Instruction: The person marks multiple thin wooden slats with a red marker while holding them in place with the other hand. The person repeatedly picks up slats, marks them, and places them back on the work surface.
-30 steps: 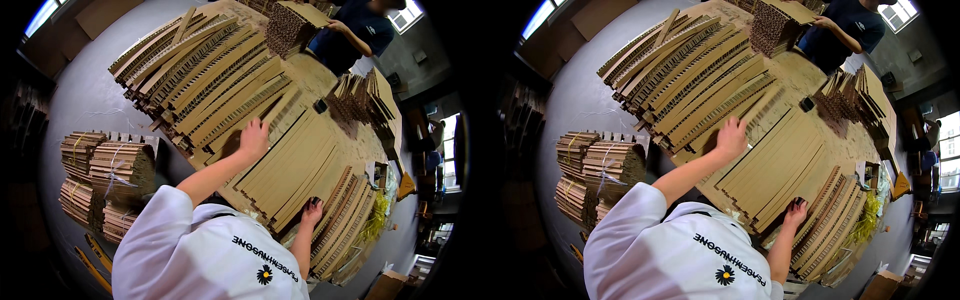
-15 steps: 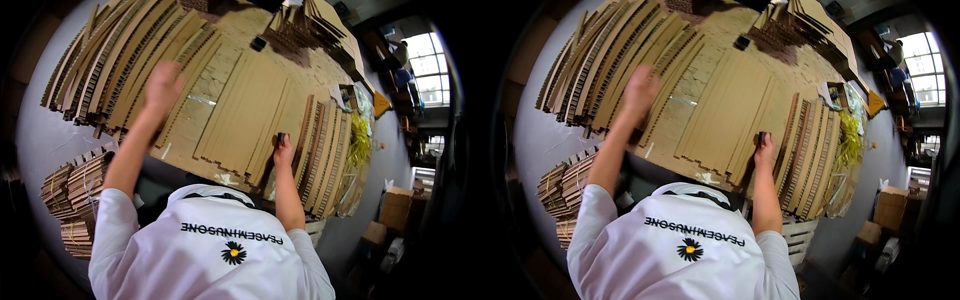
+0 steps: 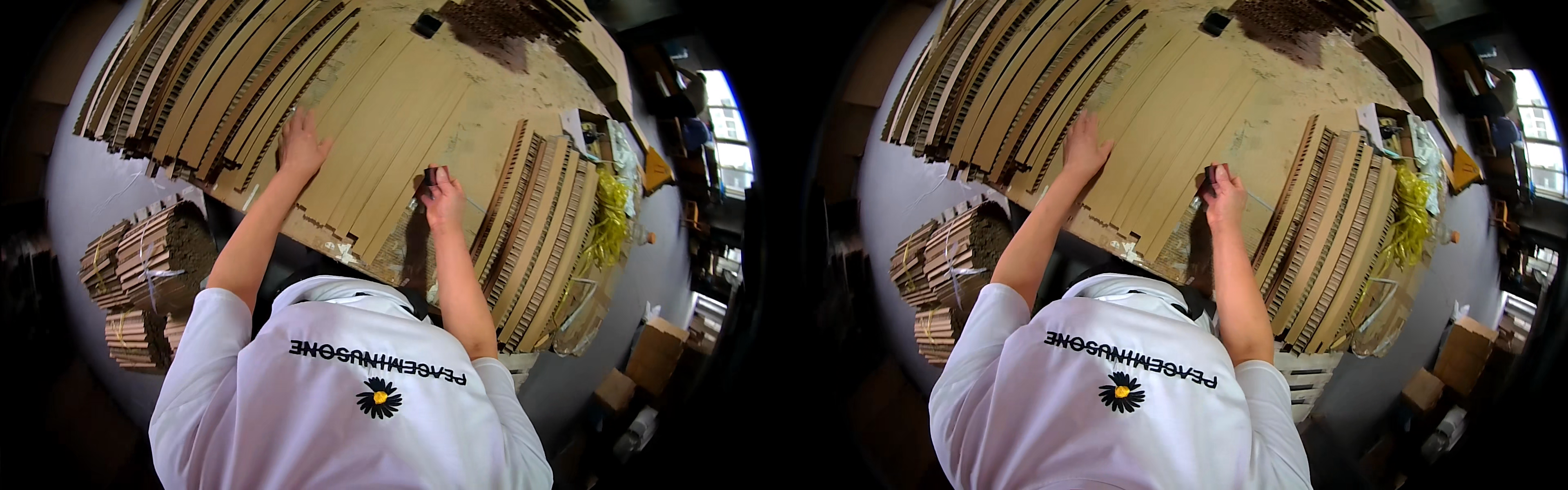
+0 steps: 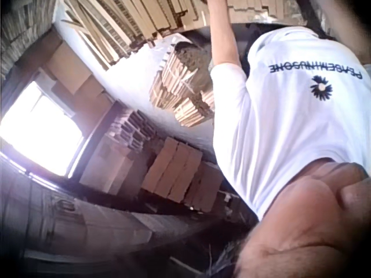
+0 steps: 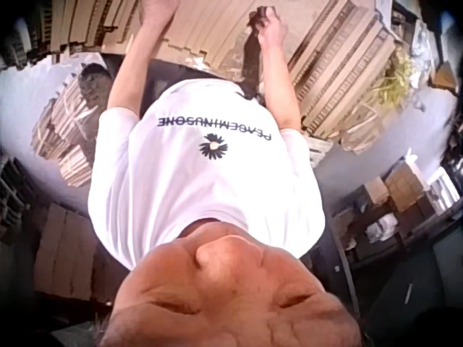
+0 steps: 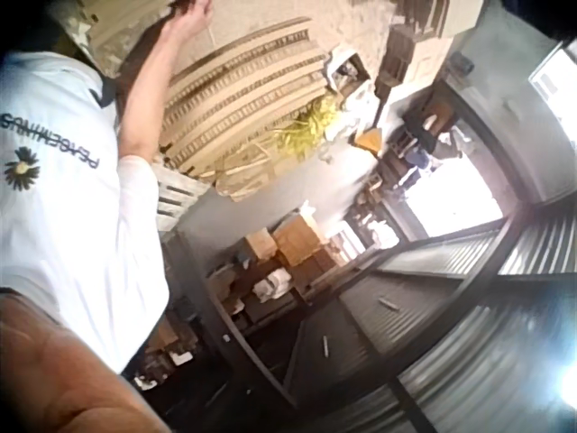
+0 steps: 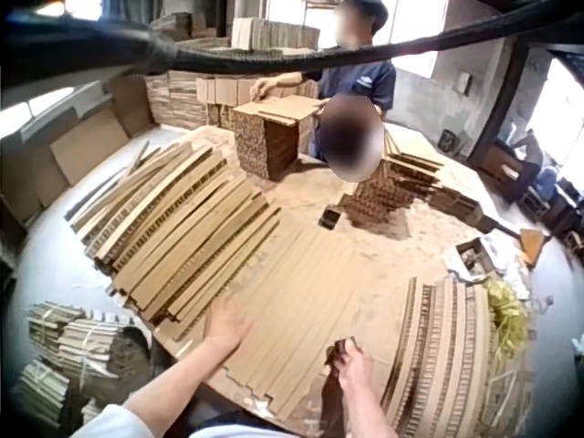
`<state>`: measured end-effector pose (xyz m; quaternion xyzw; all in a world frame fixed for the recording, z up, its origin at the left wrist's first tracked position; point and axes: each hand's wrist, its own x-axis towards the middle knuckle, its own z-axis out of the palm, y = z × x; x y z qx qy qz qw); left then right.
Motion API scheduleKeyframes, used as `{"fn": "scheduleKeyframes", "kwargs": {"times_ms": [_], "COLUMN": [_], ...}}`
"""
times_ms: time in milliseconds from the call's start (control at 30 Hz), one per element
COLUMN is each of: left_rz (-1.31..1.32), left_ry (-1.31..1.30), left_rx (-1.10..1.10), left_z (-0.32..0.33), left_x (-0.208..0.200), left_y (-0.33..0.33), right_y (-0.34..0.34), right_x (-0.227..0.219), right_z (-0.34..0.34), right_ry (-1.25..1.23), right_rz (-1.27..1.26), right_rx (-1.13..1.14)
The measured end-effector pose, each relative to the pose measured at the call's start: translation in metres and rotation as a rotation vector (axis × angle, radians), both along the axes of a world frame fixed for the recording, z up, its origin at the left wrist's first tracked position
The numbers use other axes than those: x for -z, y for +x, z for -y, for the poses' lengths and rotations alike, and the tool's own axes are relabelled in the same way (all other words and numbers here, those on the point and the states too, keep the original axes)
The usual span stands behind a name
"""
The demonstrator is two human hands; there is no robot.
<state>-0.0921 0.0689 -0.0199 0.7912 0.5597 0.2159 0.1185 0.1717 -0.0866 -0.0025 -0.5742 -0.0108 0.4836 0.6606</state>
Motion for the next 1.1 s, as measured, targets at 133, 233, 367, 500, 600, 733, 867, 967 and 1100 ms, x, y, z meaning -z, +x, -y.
{"fn": "scheduleKeyframes", "kwargs": {"times_ms": [133,233,367,500,600,733,867,967,1100], "left_rz": [0.077,0.135,0.250,0.157,0.242,0.335,0.047,0.005,0.003], "left_ry": [-0.412,-0.515,-0.494,-0.549,-0.632,-0.135,-0.045,-0.002,-0.052], "left_rx": [0.089,0.515,0.573,0.520,0.508,0.137,-0.171,-0.308,-0.348], "left_z": [0.096,0.185,0.219,0.213,0.198,0.114,0.024,-0.012,-0.009], "left_x": [-0.074,-0.055,-0.027,-0.019,-0.044,-0.037,-0.036,-0.012,0.009], "left_y": [-0.020,-0.046,-0.021,-0.013,-0.014,0.003,0.033,0.056,0.070], "right_y": [0.044,0.053,0.050,0.045,0.054,0.074,0.099,0.111,0.105], "right_x": [0.011,0.017,0.019,0.006,0.002,0.000,-0.028,-0.043,-0.034], "right_z": [0.017,0.017,0.010,-0.003,0.001,-0.013,-0.083,-0.161,-0.272], "right_ry": [0.026,0.110,0.104,0.074,0.035,-0.005,0.109,0.244,0.293], "right_rz": [-0.096,-0.127,-0.093,-0.075,-0.047,0.167,0.256,0.347,0.467], "right_rx": [0.001,-0.111,-0.225,-0.224,-0.247,-0.191,-0.158,-0.330,-0.578]}}
